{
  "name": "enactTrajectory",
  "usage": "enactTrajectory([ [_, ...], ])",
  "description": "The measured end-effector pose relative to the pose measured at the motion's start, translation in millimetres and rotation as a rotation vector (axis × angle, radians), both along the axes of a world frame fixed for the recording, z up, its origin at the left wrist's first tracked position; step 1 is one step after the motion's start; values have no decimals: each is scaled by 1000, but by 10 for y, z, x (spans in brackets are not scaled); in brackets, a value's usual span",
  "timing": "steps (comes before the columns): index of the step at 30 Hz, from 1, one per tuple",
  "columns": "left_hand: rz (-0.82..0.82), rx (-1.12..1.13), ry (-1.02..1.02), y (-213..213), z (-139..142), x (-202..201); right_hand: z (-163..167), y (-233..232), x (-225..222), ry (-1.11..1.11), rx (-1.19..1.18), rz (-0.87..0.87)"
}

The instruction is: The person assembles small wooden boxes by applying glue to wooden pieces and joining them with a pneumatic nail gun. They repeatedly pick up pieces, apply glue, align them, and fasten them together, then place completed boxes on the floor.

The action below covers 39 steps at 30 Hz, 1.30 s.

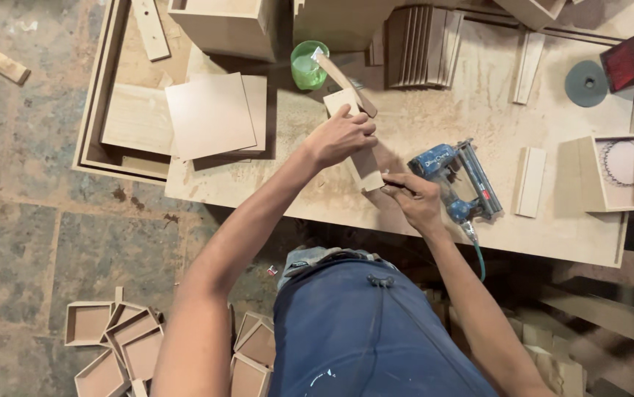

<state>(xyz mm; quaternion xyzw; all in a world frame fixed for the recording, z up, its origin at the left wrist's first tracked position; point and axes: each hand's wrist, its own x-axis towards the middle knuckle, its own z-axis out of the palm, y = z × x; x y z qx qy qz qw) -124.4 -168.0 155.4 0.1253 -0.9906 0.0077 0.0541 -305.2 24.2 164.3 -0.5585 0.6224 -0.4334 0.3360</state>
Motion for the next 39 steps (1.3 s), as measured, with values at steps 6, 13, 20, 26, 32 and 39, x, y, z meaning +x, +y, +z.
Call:
enactTrajectory([
  [6,8,-5,100,72,-88,-84,-11,67,78,78,-30,-40],
  [13,474,203,599,667,-136,110,-110,37,26,251,-263,58],
  [20,443,439,826,1419,-165,117,-107,-18,-39,224,-275,101],
  [26,503,446,854,1542,-238,24,-132,-71,-119,213,-357,171],
  [32,590,506,809,1586,-342,-12,-189,-81,-175,204,-369,202],
  [39,581,486,805,1572,-288,-16,-206,-74,-172,103,-318,173],
])
